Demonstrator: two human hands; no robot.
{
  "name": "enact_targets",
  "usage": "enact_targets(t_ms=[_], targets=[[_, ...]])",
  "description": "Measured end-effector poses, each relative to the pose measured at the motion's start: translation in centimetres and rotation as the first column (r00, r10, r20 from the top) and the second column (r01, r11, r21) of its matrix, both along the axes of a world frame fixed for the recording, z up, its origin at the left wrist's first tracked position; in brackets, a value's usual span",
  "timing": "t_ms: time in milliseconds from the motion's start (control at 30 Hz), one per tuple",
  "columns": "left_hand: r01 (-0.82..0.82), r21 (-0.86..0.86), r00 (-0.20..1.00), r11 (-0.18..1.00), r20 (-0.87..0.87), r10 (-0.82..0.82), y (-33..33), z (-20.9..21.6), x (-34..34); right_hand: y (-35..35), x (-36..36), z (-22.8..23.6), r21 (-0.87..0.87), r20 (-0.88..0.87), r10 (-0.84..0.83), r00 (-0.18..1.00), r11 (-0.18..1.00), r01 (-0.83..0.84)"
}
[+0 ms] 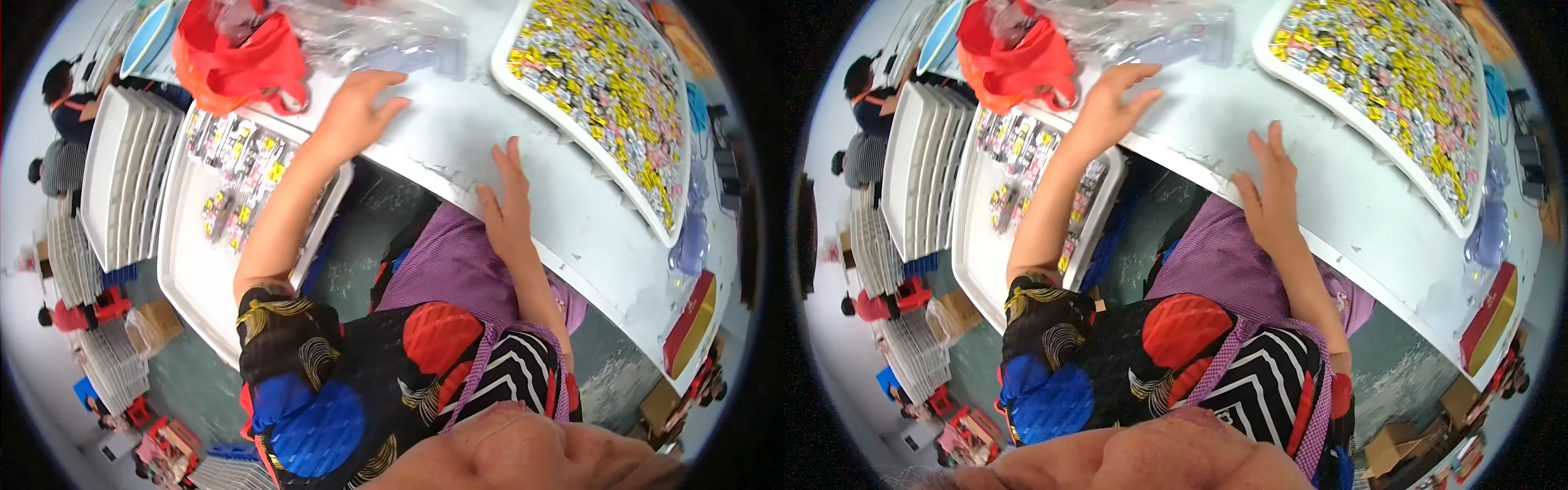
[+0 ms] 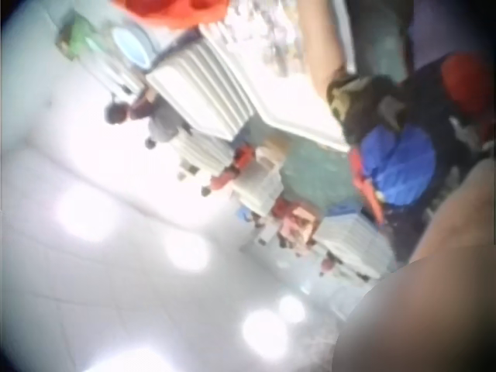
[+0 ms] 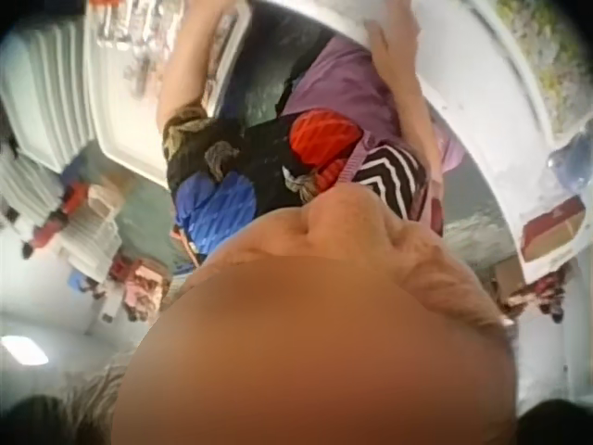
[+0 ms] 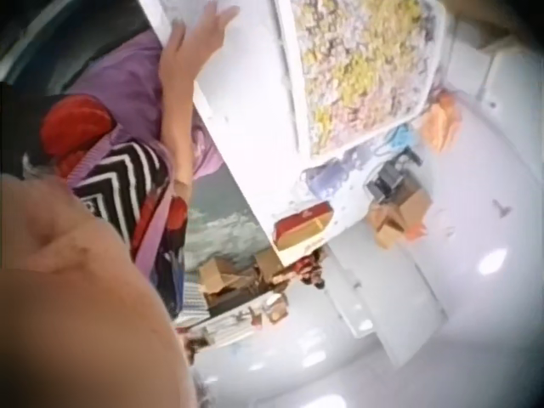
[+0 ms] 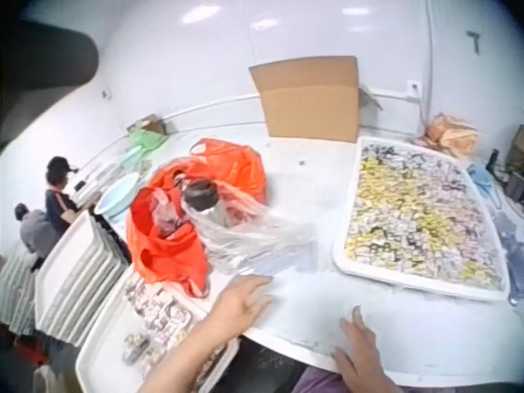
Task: Sorting and assembling small decorative blocks into specific patterns and sets on a work table.
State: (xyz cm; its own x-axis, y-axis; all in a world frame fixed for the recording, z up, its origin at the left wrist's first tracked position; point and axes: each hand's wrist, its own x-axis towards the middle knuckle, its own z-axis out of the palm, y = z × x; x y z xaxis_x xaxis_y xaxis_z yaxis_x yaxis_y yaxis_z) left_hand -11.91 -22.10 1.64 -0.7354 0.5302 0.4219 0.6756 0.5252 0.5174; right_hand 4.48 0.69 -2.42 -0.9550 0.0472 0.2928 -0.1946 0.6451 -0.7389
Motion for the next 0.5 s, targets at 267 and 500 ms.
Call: enact_targets(t_ms=[267,500], targets=[[-0.175,-0.480,0.943,0.860,-0.333,0.007,9.2,-3.0,-3.5,-0.2,0.0,-0.4,-0.002,-0.015,-0.009,1.000,1.000,0.009],[-0.036,-0.062,0.903,0.997,-0.430,0.006,7.5,-1.5,-1.5,1.1,0.0,-1.0,-0.383,0.036,-0.093,0.995,0.918,0.100]])
